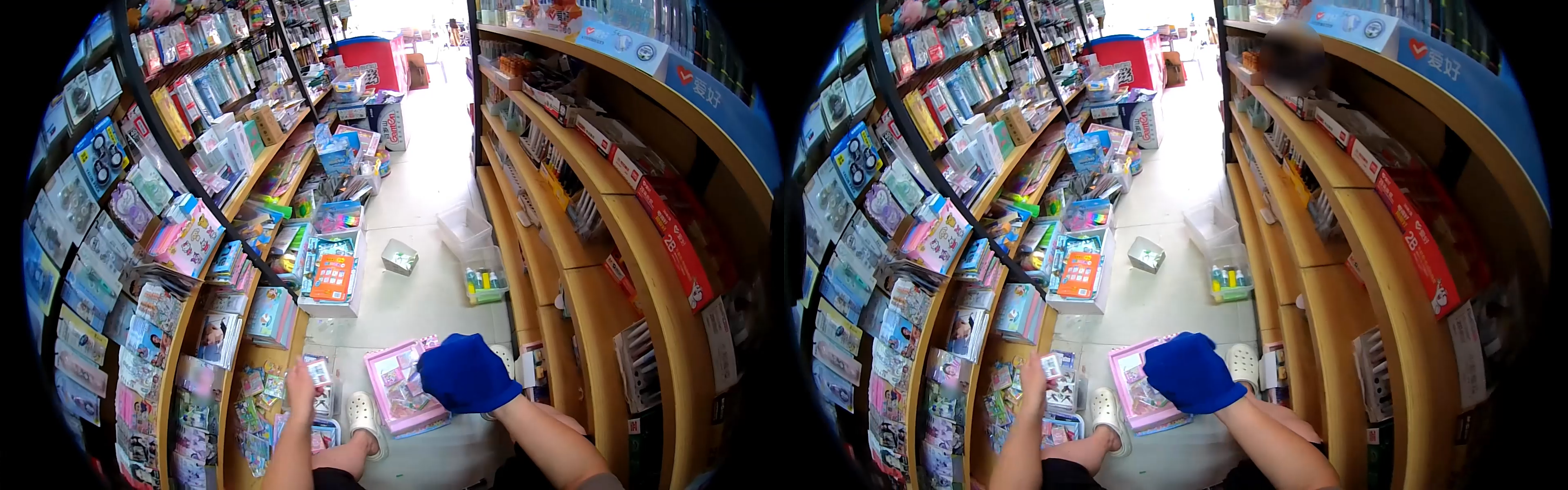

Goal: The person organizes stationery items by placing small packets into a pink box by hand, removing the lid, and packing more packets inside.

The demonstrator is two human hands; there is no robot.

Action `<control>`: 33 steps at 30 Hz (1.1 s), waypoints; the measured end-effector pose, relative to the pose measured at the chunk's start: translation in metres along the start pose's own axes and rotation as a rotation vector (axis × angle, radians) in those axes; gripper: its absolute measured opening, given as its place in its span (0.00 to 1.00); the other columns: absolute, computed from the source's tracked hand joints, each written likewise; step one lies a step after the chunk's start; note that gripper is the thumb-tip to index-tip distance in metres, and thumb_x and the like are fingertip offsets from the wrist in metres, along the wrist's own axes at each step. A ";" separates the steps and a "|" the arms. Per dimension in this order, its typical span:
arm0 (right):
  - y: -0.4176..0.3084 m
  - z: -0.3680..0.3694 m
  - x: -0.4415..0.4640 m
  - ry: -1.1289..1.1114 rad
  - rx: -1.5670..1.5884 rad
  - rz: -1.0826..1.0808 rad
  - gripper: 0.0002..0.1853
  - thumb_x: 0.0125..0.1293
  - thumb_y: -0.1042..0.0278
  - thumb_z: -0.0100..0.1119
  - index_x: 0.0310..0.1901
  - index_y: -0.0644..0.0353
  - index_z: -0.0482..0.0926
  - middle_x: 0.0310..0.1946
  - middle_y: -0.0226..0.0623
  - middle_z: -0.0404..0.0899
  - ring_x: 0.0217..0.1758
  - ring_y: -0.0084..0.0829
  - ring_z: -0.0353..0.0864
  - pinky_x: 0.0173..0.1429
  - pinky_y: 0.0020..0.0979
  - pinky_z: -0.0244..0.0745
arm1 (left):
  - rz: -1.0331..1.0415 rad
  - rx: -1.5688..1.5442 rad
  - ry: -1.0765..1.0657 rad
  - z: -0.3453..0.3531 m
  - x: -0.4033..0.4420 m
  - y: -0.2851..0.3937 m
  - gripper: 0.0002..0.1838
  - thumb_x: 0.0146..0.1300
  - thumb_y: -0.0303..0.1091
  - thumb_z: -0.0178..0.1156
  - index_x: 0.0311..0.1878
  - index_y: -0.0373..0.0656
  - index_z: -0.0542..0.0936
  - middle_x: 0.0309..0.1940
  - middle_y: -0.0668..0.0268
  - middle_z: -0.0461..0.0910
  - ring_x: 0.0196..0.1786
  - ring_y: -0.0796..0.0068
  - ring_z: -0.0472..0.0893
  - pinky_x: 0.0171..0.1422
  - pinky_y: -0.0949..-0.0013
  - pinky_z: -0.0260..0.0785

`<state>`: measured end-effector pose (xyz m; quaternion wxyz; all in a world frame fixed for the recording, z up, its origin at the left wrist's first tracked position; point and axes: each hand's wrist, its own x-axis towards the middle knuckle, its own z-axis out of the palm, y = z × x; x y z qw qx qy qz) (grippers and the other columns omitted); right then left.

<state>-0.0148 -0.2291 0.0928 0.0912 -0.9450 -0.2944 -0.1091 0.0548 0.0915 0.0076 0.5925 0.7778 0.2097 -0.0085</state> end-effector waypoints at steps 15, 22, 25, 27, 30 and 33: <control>0.007 0.009 0.013 0.017 0.144 0.235 0.12 0.47 0.60 0.58 0.37 0.43 0.82 0.28 0.27 0.78 0.30 0.33 0.79 0.31 0.32 0.66 | -0.737 -0.398 0.453 -0.200 -0.029 -0.367 0.15 0.61 0.40 0.51 0.42 0.37 0.75 0.26 0.60 0.78 0.22 0.69 0.78 0.21 0.68 0.69; 0.006 0.032 0.024 -0.166 0.088 0.270 0.12 0.47 0.58 0.57 0.34 0.46 0.82 0.29 0.30 0.80 0.31 0.33 0.79 0.38 0.33 0.63 | -0.755 -0.292 0.559 -0.200 -0.038 -0.414 0.15 0.59 0.38 0.53 0.43 0.36 0.75 0.28 0.58 0.79 0.25 0.68 0.78 0.25 0.66 0.70; -0.007 0.015 0.035 -0.189 0.160 0.293 0.13 0.45 0.56 0.58 0.33 0.48 0.83 0.29 0.32 0.81 0.31 0.33 0.79 0.39 0.31 0.64 | -0.744 -0.251 0.574 -0.203 -0.038 -0.422 0.15 0.59 0.37 0.53 0.43 0.36 0.75 0.29 0.58 0.79 0.26 0.67 0.79 0.27 0.66 0.71; -0.010 0.014 0.036 -0.136 0.213 0.281 0.14 0.45 0.55 0.59 0.34 0.48 0.83 0.30 0.33 0.82 0.31 0.34 0.80 0.39 0.31 0.65 | -0.738 -0.219 0.580 -0.205 -0.036 -0.427 0.15 0.58 0.36 0.53 0.43 0.35 0.75 0.30 0.57 0.79 0.27 0.66 0.79 0.29 0.65 0.71; -0.012 0.015 0.034 -0.032 0.244 0.241 0.15 0.46 0.55 0.59 0.36 0.48 0.83 0.31 0.34 0.82 0.32 0.34 0.80 0.38 0.31 0.67 | -0.714 -0.160 0.590 -0.210 -0.033 -0.435 0.15 0.58 0.35 0.54 0.44 0.35 0.75 0.31 0.57 0.79 0.28 0.66 0.79 0.31 0.64 0.72; -0.010 0.012 0.032 0.008 0.227 0.224 0.14 0.47 0.56 0.59 0.36 0.48 0.83 0.31 0.34 0.82 0.32 0.34 0.80 0.37 0.33 0.68 | -0.670 -0.074 0.600 -0.216 -0.027 -0.442 0.15 0.57 0.34 0.55 0.44 0.35 0.75 0.32 0.56 0.79 0.29 0.65 0.80 0.33 0.64 0.72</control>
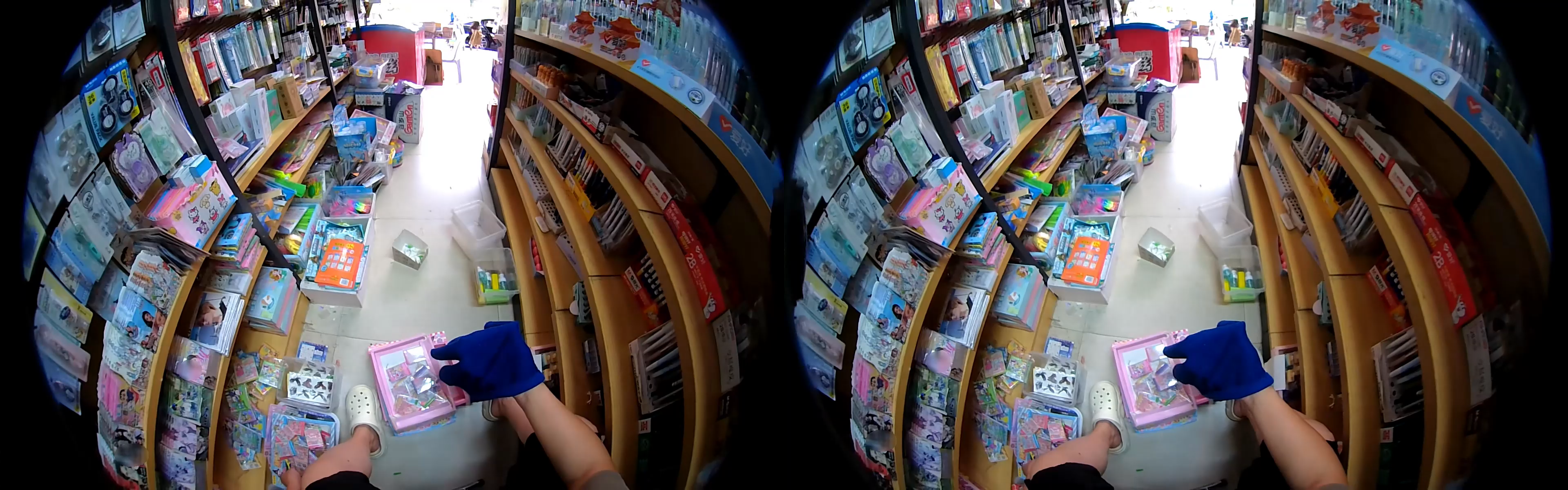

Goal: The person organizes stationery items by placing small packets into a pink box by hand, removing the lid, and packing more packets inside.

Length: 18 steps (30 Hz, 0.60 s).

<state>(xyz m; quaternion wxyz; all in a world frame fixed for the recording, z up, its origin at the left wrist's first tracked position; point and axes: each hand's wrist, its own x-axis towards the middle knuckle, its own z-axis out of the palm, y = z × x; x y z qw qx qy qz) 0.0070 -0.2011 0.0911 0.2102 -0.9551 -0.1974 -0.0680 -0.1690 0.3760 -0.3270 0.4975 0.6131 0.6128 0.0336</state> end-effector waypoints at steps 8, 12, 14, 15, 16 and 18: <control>0.011 -0.022 -0.004 -0.086 -0.125 0.124 0.11 0.45 0.59 0.56 0.30 0.50 0.82 0.28 0.35 0.80 0.32 0.37 0.80 0.33 0.36 0.69 | 0.541 0.532 -0.103 0.066 0.062 0.082 0.15 0.54 0.28 0.56 0.44 0.31 0.75 0.41 0.52 0.79 0.42 0.56 0.79 0.51 0.60 0.68; 0.030 -0.017 -0.003 -0.040 -0.195 0.215 0.11 0.39 0.64 0.56 0.27 0.52 0.81 0.25 0.38 0.79 0.30 0.38 0.79 0.33 0.37 0.68 | 0.938 0.566 -0.373 0.117 -0.057 0.215 0.10 0.57 0.32 0.53 0.38 0.35 0.76 0.30 0.58 0.79 0.32 0.65 0.79 0.41 0.64 0.69; 0.036 -0.012 -0.006 0.105 -0.164 0.227 0.11 0.39 0.66 0.55 0.28 0.52 0.81 0.27 0.37 0.79 0.32 0.37 0.79 0.35 0.36 0.67 | 0.953 0.601 -0.525 0.145 -0.135 0.261 0.10 0.56 0.33 0.54 0.34 0.35 0.76 0.25 0.57 0.78 0.29 0.63 0.78 0.37 0.63 0.70; 0.046 -0.003 -0.009 0.154 -0.205 0.207 0.08 0.40 0.66 0.55 0.26 0.52 0.79 0.26 0.35 0.78 0.32 0.36 0.78 0.35 0.36 0.66 | 0.979 0.637 -0.591 0.163 -0.171 0.271 0.10 0.56 0.34 0.54 0.32 0.35 0.76 0.22 0.56 0.77 0.28 0.63 0.78 0.35 0.63 0.70; 0.057 0.006 -0.012 0.205 -0.247 0.188 0.05 0.41 0.67 0.54 0.24 0.52 0.77 0.25 0.34 0.77 0.32 0.36 0.78 0.36 0.35 0.65 | 1.063 0.682 -0.634 0.181 -0.205 0.275 0.10 0.56 0.34 0.54 0.33 0.35 0.76 0.25 0.55 0.78 0.30 0.61 0.78 0.37 0.63 0.70; 0.069 0.015 -0.015 0.206 -0.321 0.212 0.01 0.42 0.68 0.55 0.20 0.51 0.74 0.23 0.32 0.74 0.31 0.35 0.76 0.34 0.35 0.63 | 1.170 0.762 -0.701 0.218 -0.251 0.255 0.11 0.56 0.35 0.55 0.35 0.36 0.76 0.30 0.53 0.79 0.35 0.58 0.79 0.41 0.62 0.70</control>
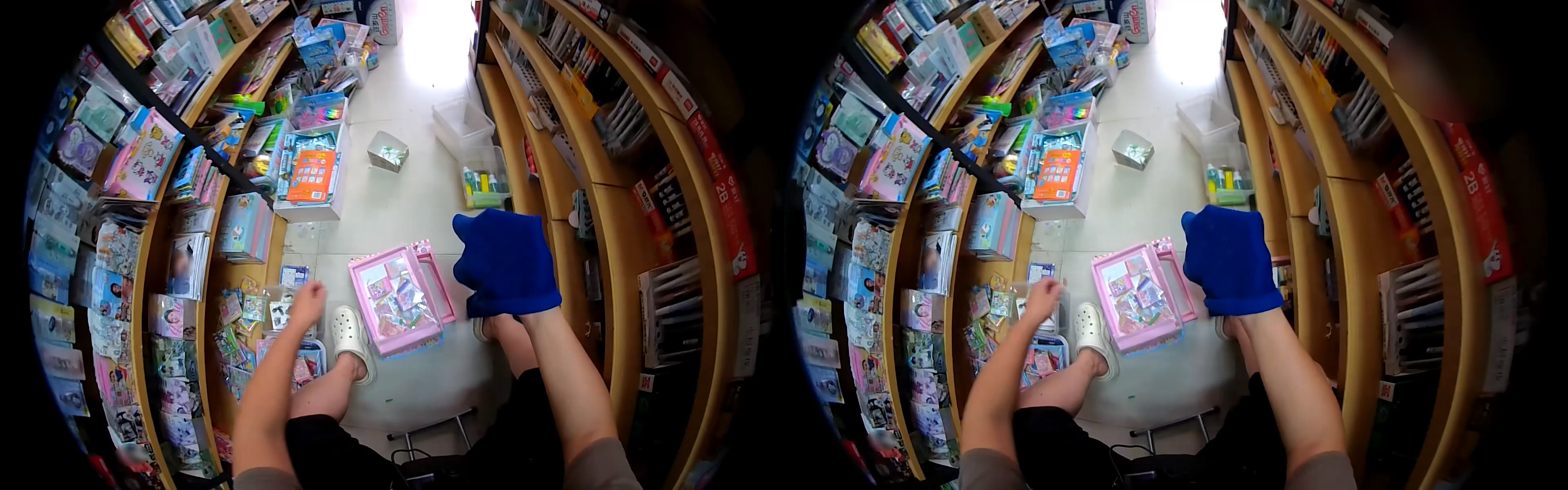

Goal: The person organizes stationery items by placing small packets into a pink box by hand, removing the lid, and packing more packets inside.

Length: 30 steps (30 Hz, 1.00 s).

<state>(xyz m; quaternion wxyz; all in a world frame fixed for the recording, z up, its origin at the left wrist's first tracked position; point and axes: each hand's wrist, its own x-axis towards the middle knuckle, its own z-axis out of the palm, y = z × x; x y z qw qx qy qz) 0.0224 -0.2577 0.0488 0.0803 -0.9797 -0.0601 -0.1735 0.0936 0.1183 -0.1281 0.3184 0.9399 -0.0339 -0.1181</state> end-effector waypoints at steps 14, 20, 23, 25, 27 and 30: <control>0.009 0.014 0.005 -0.082 0.269 -0.142 0.03 0.40 0.64 0.60 0.20 0.46 0.76 0.25 0.29 0.74 0.31 0.35 0.76 0.29 0.37 0.68 | -0.286 0.364 -0.100 0.211 -0.044 0.018 0.39 0.38 0.41 0.74 0.54 0.42 0.65 0.51 0.57 0.68 0.58 0.59 0.66 0.59 0.59 0.62; -0.009 0.005 0.017 -0.149 0.177 -0.102 0.05 0.42 0.65 0.58 0.24 0.50 0.74 0.24 0.31 0.73 0.32 0.35 0.75 0.32 0.36 0.63 | -0.276 0.328 -0.126 0.208 -0.040 0.010 0.32 0.42 0.40 0.71 0.50 0.42 0.70 0.49 0.58 0.70 0.57 0.59 0.67 0.59 0.60 0.62; -0.017 0.002 0.017 -0.210 0.096 -0.098 0.05 0.39 0.66 0.57 0.21 0.50 0.72 0.21 0.31 0.70 0.31 0.33 0.73 0.32 0.35 0.60 | -0.240 0.136 -0.139 0.186 -0.038 0.024 0.22 0.43 0.33 0.67 0.44 0.40 0.74 0.42 0.57 0.74 0.49 0.58 0.73 0.52 0.61 0.66; -0.023 0.007 0.011 -0.253 0.007 -0.142 0.05 0.39 0.67 0.56 0.21 0.49 0.72 0.21 0.31 0.69 0.31 0.33 0.73 0.31 0.34 0.59 | -0.242 -0.065 -0.099 0.173 -0.035 0.025 0.16 0.43 0.30 0.64 0.39 0.40 0.76 0.34 0.57 0.75 0.41 0.58 0.76 0.45 0.61 0.68; -0.026 0.015 0.002 -0.250 -0.081 -0.210 0.05 0.39 0.66 0.56 0.21 0.50 0.72 0.21 0.31 0.69 0.31 0.33 0.72 0.32 0.35 0.59 | -0.249 -0.317 -0.019 0.169 -0.024 0.018 0.12 0.43 0.27 0.62 0.34 0.39 0.77 0.25 0.58 0.74 0.32 0.59 0.78 0.38 0.62 0.69; -0.045 0.045 -0.016 -0.085 0.230 -0.106 0.06 0.41 0.63 0.56 0.21 0.52 0.70 0.21 0.33 0.69 0.29 0.34 0.72 0.35 0.37 0.61 | -0.265 -0.798 -0.027 0.102 -0.021 0.086 0.07 0.46 0.24 0.61 0.25 0.40 0.71 0.20 0.67 0.72 0.25 0.76 0.72 0.28 0.70 0.65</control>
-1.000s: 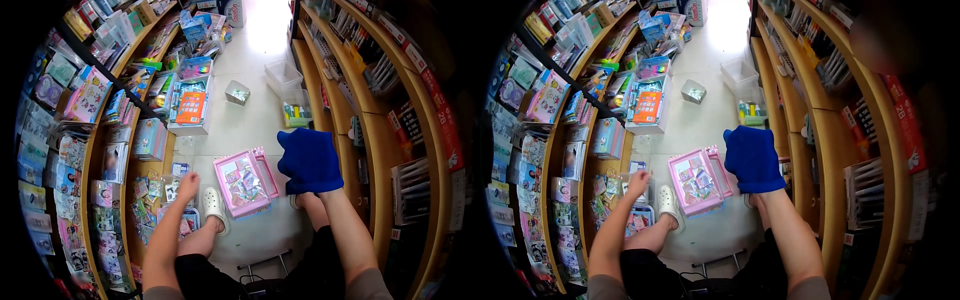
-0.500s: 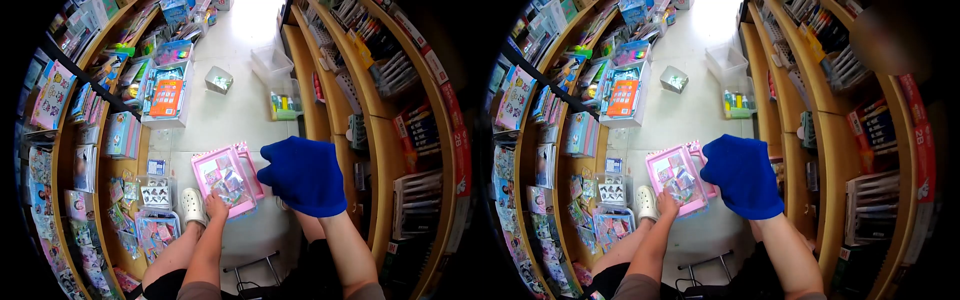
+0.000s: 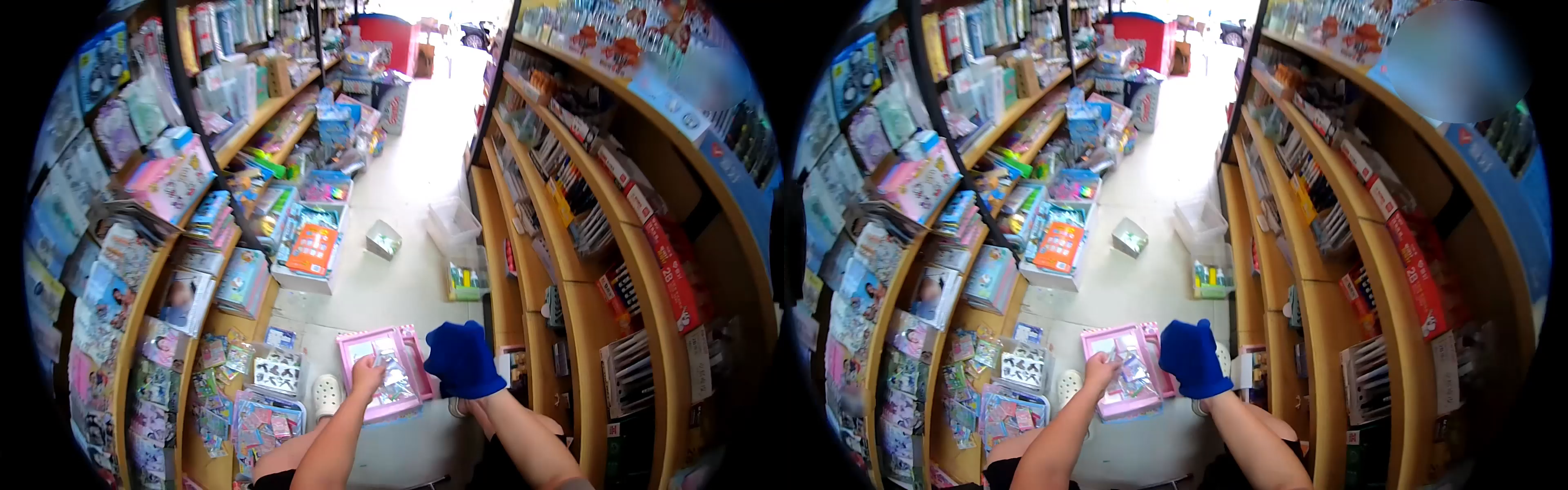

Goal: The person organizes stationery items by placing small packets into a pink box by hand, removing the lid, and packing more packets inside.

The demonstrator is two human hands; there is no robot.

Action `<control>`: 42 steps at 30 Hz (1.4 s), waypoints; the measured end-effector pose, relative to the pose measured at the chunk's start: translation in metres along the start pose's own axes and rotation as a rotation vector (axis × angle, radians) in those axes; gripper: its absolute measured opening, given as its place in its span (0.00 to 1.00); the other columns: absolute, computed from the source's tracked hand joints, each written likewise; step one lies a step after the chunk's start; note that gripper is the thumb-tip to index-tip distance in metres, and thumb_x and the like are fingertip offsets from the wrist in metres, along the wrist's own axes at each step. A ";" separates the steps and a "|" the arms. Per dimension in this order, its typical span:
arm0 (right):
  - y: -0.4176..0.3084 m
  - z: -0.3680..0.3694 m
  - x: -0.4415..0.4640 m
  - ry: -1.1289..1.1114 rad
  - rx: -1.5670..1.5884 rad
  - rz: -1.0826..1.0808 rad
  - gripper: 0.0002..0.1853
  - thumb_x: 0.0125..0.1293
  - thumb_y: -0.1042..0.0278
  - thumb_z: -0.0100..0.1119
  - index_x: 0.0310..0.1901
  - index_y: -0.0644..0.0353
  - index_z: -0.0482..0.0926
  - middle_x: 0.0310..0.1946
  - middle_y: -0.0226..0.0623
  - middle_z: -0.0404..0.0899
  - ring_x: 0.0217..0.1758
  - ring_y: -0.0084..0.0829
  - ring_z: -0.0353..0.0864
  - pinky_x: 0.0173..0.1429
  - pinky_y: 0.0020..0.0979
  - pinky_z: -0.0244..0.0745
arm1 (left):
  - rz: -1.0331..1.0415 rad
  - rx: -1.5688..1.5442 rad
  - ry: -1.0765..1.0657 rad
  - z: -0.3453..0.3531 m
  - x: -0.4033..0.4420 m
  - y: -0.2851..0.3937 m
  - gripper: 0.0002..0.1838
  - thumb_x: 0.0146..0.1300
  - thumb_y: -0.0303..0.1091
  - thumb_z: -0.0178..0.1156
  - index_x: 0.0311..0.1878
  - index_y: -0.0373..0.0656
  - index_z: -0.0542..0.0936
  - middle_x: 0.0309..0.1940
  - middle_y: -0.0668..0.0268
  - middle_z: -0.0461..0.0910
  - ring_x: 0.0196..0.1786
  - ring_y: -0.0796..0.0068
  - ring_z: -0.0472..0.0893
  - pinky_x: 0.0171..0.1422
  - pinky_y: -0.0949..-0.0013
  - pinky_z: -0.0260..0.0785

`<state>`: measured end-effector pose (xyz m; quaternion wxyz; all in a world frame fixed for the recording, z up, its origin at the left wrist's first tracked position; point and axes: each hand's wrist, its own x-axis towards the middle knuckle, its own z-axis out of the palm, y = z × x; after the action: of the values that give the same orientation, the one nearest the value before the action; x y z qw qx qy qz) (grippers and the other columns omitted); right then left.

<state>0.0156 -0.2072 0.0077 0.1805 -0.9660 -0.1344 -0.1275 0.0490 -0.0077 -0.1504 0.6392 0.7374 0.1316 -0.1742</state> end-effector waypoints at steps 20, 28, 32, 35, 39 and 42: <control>-0.053 0.021 -0.053 0.375 1.632 0.667 0.13 0.65 0.59 0.45 0.26 0.55 0.71 0.23 0.31 0.73 0.27 0.27 0.73 0.33 0.28 0.71 | 0.186 -0.654 -0.515 0.017 -0.205 0.130 0.17 0.66 0.30 0.50 0.58 0.45 0.70 0.42 0.74 0.71 0.41 0.86 0.68 0.46 0.81 0.60; -0.075 0.005 -0.038 0.009 2.124 0.734 0.18 0.69 0.55 0.43 0.52 0.57 0.71 0.48 0.37 0.74 0.51 0.31 0.74 0.58 0.32 0.68 | 0.474 -0.183 -0.038 0.021 -0.176 0.162 0.15 0.55 0.24 0.53 0.48 0.38 0.75 0.42 0.54 0.79 0.47 0.61 0.78 0.53 0.67 0.67; -0.076 0.000 -0.032 -0.130 2.432 0.705 0.20 0.69 0.56 0.45 0.58 0.55 0.66 0.50 0.37 0.73 0.52 0.31 0.73 0.57 0.32 0.69 | 0.611 -0.139 0.101 0.027 -0.155 0.151 0.17 0.56 0.24 0.53 0.51 0.38 0.75 0.45 0.58 0.79 0.50 0.69 0.77 0.55 0.70 0.66; -0.078 -0.012 -0.035 -0.381 2.341 0.606 0.18 0.69 0.58 0.46 0.57 0.54 0.67 0.48 0.35 0.74 0.51 0.29 0.74 0.56 0.31 0.69 | 0.614 -0.148 0.177 0.025 -0.155 0.161 0.18 0.56 0.24 0.53 0.51 0.38 0.75 0.46 0.57 0.78 0.51 0.67 0.77 0.56 0.69 0.66; -0.066 0.003 -0.040 -0.179 2.082 0.634 0.16 0.67 0.60 0.49 0.51 0.58 0.70 0.47 0.35 0.75 0.46 0.29 0.75 0.51 0.31 0.72 | 0.614 -0.233 0.132 0.026 -0.152 0.166 0.20 0.60 0.23 0.51 0.57 0.35 0.69 0.51 0.55 0.76 0.55 0.67 0.74 0.59 0.69 0.64; -0.047 0.015 -0.041 -0.154 2.089 0.624 0.13 0.66 0.60 0.48 0.46 0.59 0.73 0.44 0.36 0.77 0.43 0.31 0.77 0.48 0.32 0.73 | 0.594 -0.367 0.139 0.025 -0.144 0.163 0.13 0.64 0.25 0.50 0.51 0.33 0.70 0.49 0.57 0.76 0.50 0.70 0.76 0.55 0.72 0.66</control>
<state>-0.0343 -0.1675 -0.0035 0.9268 -0.3332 0.0634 0.1614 -0.0152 -0.0523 0.0537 0.7733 0.6264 -0.0164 0.0965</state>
